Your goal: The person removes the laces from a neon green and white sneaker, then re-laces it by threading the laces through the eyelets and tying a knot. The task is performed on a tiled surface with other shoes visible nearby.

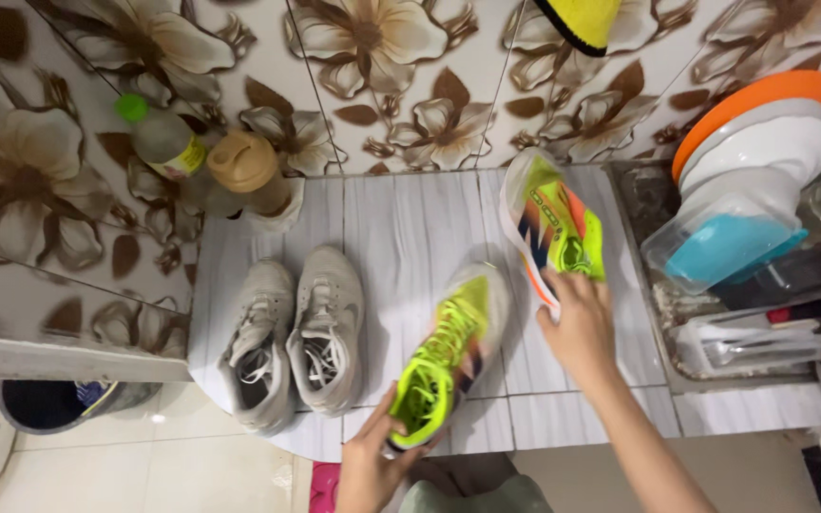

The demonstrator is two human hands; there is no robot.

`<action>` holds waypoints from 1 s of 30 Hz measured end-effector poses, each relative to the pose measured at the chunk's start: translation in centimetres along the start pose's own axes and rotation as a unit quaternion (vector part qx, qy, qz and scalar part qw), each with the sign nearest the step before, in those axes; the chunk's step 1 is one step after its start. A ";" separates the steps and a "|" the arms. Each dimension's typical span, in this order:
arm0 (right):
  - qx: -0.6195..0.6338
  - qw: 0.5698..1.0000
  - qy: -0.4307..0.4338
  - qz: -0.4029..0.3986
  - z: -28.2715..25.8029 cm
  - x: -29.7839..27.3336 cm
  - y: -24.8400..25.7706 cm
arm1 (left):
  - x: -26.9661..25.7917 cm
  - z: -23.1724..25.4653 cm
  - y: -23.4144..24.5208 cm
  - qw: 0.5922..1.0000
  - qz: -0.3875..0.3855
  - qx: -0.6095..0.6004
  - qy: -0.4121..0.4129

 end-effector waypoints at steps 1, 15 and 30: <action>-0.041 0.999 -0.017 -0.025 1.6 1.2 -0.5 | -0.3 -0.1 0.3 1.000 0.016 0.000 0.009; -0.109 0.966 0.021 -0.232 4.6 0.6 -4.5 | 3.4 7.5 2.8 0.973 0.229 0.025 0.010; 0.067 0.934 0.192 -0.294 -7.6 -11.2 -8.5 | 6.6 13.1 4.7 0.953 0.298 0.044 -0.044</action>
Point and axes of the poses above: each hand's wrist, its own x-axis towards the middle knuckle, its own y-axis out of the back of the hand, z = x × y, the point moved 9 cm from there along x, towards the middle knuckle, and after that the axes turned 10 degrees about -z, right-handed, at the moved point
